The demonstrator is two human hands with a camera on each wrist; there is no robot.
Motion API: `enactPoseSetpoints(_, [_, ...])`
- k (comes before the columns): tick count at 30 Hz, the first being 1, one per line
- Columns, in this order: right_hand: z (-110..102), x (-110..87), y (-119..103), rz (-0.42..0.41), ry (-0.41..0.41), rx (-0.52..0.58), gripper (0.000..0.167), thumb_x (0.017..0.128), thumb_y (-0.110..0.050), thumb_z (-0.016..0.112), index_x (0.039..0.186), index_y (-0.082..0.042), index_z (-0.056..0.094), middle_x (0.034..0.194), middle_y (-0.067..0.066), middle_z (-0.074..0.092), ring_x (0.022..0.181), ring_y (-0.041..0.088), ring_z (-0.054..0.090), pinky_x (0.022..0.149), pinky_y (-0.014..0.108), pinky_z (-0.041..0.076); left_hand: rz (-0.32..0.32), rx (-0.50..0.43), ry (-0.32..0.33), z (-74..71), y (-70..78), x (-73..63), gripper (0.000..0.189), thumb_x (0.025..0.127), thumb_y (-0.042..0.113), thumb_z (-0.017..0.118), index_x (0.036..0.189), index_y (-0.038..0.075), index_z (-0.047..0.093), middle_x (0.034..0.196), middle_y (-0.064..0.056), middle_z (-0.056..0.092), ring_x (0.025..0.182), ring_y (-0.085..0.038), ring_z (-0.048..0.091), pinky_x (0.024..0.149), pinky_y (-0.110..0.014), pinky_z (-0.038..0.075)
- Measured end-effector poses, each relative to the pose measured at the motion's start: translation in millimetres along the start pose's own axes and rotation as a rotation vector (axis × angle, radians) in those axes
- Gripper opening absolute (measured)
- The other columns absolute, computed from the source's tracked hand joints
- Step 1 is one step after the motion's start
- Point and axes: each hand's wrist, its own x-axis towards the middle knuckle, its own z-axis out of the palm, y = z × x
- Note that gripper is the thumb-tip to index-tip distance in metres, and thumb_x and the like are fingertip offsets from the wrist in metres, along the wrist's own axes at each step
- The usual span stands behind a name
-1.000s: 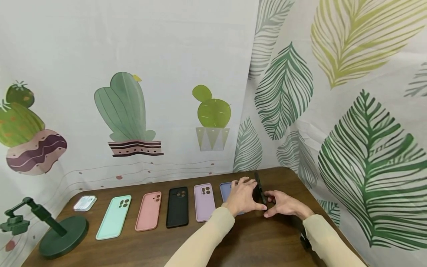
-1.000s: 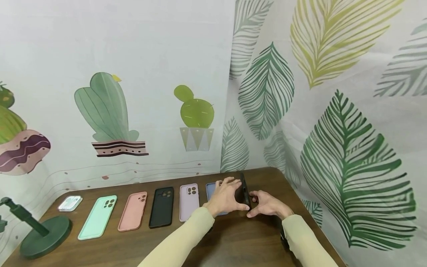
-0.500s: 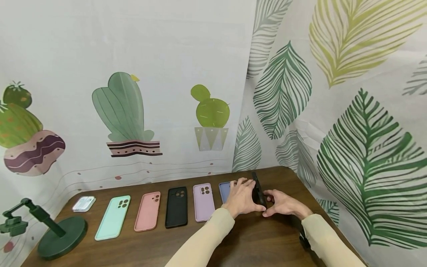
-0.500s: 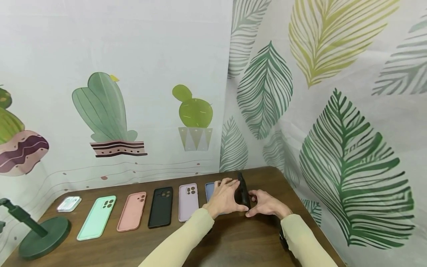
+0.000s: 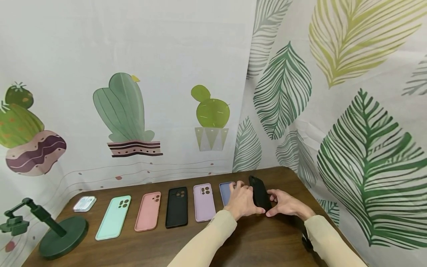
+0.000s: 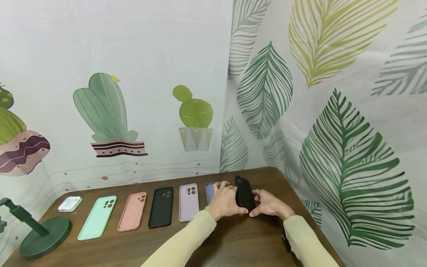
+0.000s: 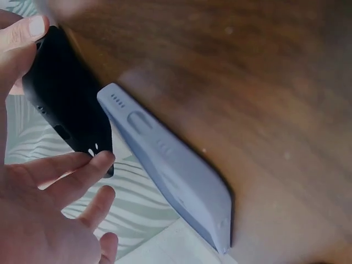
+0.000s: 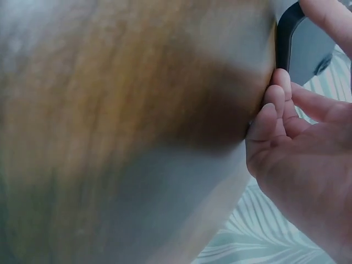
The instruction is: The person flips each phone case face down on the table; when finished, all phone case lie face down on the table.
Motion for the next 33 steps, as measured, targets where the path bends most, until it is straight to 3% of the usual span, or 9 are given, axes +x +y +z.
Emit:
enactPoseSetpoints(9, [5, 0.9, 4, 0.001, 0.021, 0.058, 0.092, 0.069, -0.004, 0.095, 0.146, 0.016, 0.050, 0.110, 0.012, 0.058, 0.105, 0.025, 0.055, 0.089, 0.025, 0.045, -0.039, 0.037, -0.102, 2.4, 1.7, -0.8, 0.069, 0.074, 0.081, 0.083, 0.110, 0.022, 0.083, 0.119, 0.000, 0.075, 0.128, -0.023, 0.051, 0.112, -0.052, 0.035])
enactPoseSetpoints(13, [6, 2.5, 4, 0.006, 0.032, 0.057, 0.092, 0.068, -0.003, 0.095, 0.147, 0.015, 0.051, 0.109, 0.011, 0.057, 0.104, 0.025, 0.054, 0.088, 0.025, 0.044, -0.045, 0.042, -0.140, 2.7, 1.7, 0.5, 0.066, 0.076, 0.081, 0.083, 0.108, 0.023, 0.084, 0.122, -0.001, 0.074, 0.129, -0.024, 0.049, 0.114, -0.053, 0.035])
enactPoseSetpoints(19, [5, 2.0, 4, 0.019, 0.033, 0.052, 0.092, 0.070, -0.003, 0.095, 0.148, 0.016, 0.050, 0.109, 0.011, 0.056, 0.103, 0.024, 0.052, 0.088, 0.027, 0.044, -0.053, 0.017, -0.151, 5.3, 2.9, 1.3, 0.064, 0.077, 0.080, 0.083, 0.106, 0.023, 0.084, 0.122, -0.002, 0.073, 0.127, -0.024, 0.049, 0.114, -0.052, 0.035])
enactPoseSetpoints(23, [4, 0.8, 4, 0.039, 0.032, 0.046, 0.093, 0.073, -0.004, 0.095, 0.151, 0.016, 0.048, 0.110, 0.013, 0.056, 0.103, 0.025, 0.051, 0.091, 0.035, 0.045, -0.048, 0.006, -0.144, 6.4, 4.0, 2.5, 0.061, 0.077, 0.079, 0.084, 0.103, 0.024, 0.084, 0.125, -0.002, 0.074, 0.127, -0.024, 0.050, 0.112, -0.052, 0.036])
enactPoseSetpoints(26, [4, 0.1, 4, 0.046, 0.034, 0.040, 0.095, 0.074, -0.005, 0.095, 0.152, 0.017, 0.046, 0.112, 0.014, 0.056, 0.103, 0.026, 0.051, 0.093, 0.038, 0.046, -0.042, 0.023, -0.138, 6.3, 4.8, 2.8, 0.065, 0.077, 0.080, 0.083, 0.109, 0.023, 0.084, 0.129, -0.001, 0.073, 0.128, -0.024, 0.051, 0.111, -0.051, 0.037])
enactPoseSetpoints(33, [-1, -10.3, -1, 0.073, 0.069, -0.016, 0.108, 0.078, -0.022, 0.096, 0.160, 0.014, 0.037, 0.124, 0.022, 0.056, 0.107, 0.031, 0.053, 0.093, 0.045, 0.049, -0.003, -0.004, -0.095, -4.8, -7.9, -4.1, 0.101, 0.079, 0.086, 0.077, 0.150, 0.016, 0.064, 0.148, -0.001, 0.065, 0.137, -0.024, 0.052, 0.108, -0.049, 0.038])
